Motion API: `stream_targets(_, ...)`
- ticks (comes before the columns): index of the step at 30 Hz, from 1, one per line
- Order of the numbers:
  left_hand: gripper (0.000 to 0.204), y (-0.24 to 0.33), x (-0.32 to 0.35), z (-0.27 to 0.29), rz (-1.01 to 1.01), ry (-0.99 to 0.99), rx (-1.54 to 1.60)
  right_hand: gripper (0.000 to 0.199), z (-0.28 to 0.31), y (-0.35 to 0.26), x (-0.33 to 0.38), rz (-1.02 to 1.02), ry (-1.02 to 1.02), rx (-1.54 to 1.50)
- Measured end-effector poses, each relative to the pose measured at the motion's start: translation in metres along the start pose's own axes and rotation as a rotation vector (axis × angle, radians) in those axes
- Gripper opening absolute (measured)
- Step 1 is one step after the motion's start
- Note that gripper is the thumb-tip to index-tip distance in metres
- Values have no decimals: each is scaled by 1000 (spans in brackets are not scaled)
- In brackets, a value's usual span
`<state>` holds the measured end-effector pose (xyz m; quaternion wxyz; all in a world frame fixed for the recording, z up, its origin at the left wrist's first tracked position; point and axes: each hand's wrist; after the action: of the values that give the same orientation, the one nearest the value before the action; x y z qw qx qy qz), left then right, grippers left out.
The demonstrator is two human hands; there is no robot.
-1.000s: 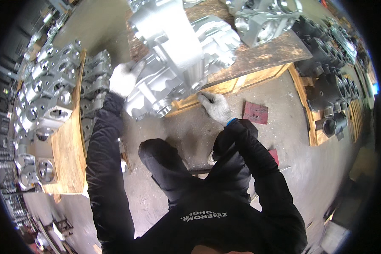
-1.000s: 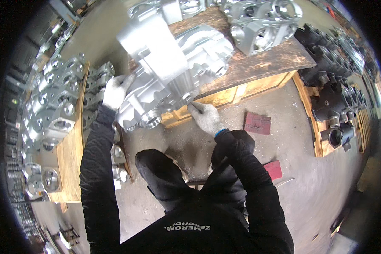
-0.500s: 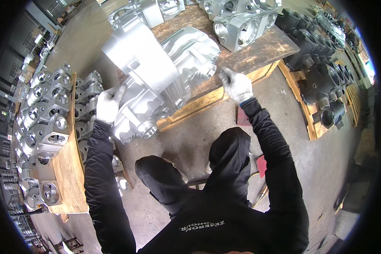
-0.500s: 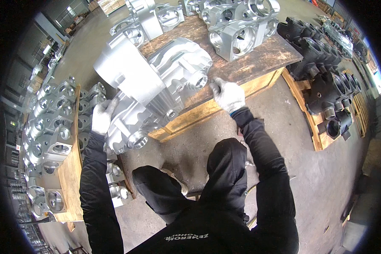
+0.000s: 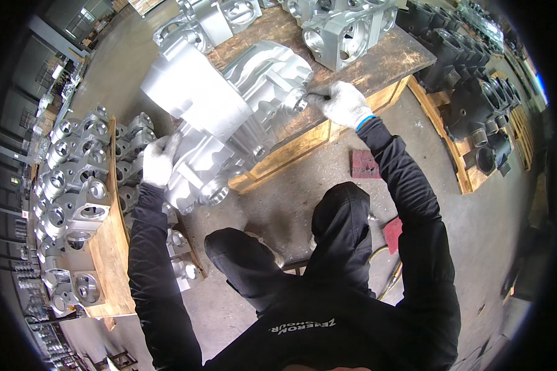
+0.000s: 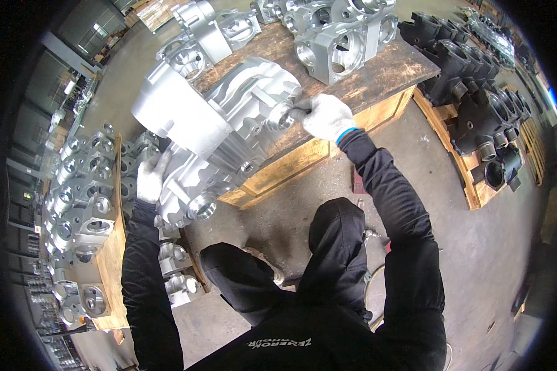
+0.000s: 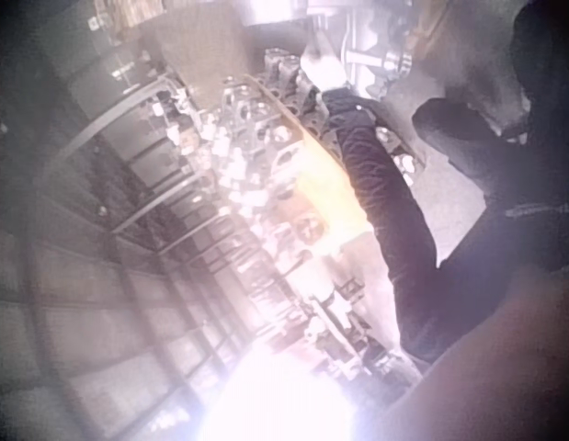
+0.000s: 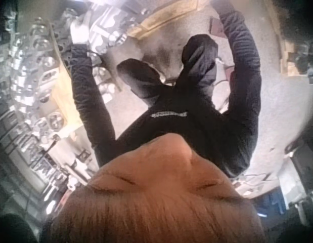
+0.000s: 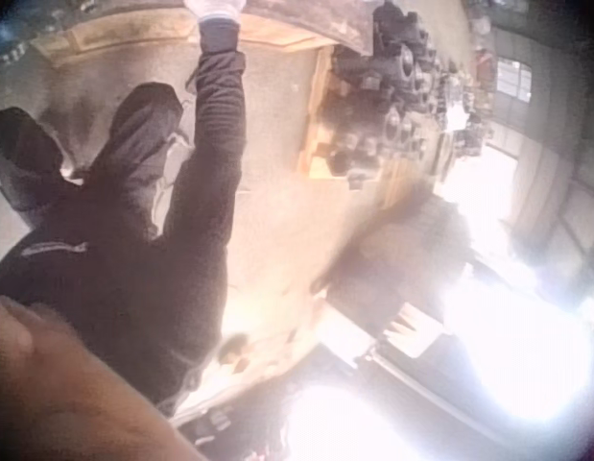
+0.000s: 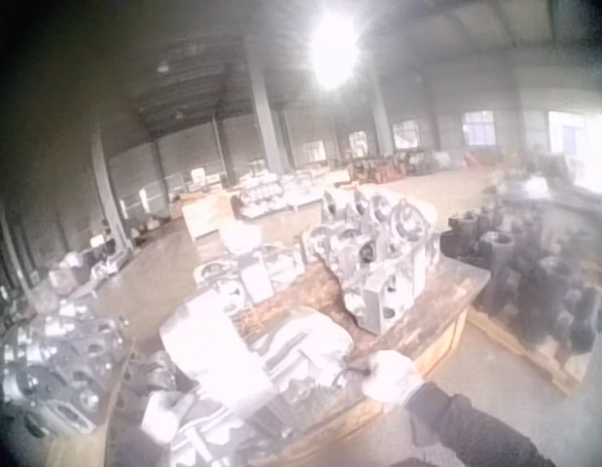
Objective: The person deburrs and smooths a metal casting using a wire brush and a sanding block. They rotate the part to access different edges and surfaces, then place it on a wooden table among similar parts.
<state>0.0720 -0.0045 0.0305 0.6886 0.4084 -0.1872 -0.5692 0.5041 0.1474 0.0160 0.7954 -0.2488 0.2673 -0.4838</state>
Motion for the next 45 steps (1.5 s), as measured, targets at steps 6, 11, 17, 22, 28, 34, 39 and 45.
stream_targets(6, 33, 0, 3, 2, 40, 0, 24, 46, -67, 60, 8, -234, 83, -411)
stream_targets(11, 30, 10, 3, 2, -146, 89, -369, 43, -117, 52, 41, -167, 161, -477)
stream_targets(17, 39, 92, -8, 4, -506, 714, -328, 42, -49, 32, 8, -80, 483, -535)
stream_targets(22, 76, 178, -49, -37, -420, 621, -811, 68, -39, 32, -77, -339, 346, -780)
stream_targets(28, 76, 167, -81, -49, -445, 618, -842, 71, -62, 19, -46, -277, 471, -505)
stream_targets(34, 60, 111, -125, 1, -568, 239, -412, 33, -78, -36, 97, -119, 156, -480)
stream_targets(39, 68, 99, -146, -4, -474, 250, -329, 34, -74, -29, 122, 175, 39, -66)
stream_targets(45, 58, 103, -149, -11, -496, 383, -409, 23, -58, -20, 81, 393, 124, 160)
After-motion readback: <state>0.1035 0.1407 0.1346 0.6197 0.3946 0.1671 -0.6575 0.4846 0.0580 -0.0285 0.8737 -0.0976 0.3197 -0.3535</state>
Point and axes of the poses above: each hand's wrist, its own x-axis away from the middle knuckle, its own z-axis out of the back of the hand, y = z × x, and after that the axes turned 2 degrees about -x, right-handed
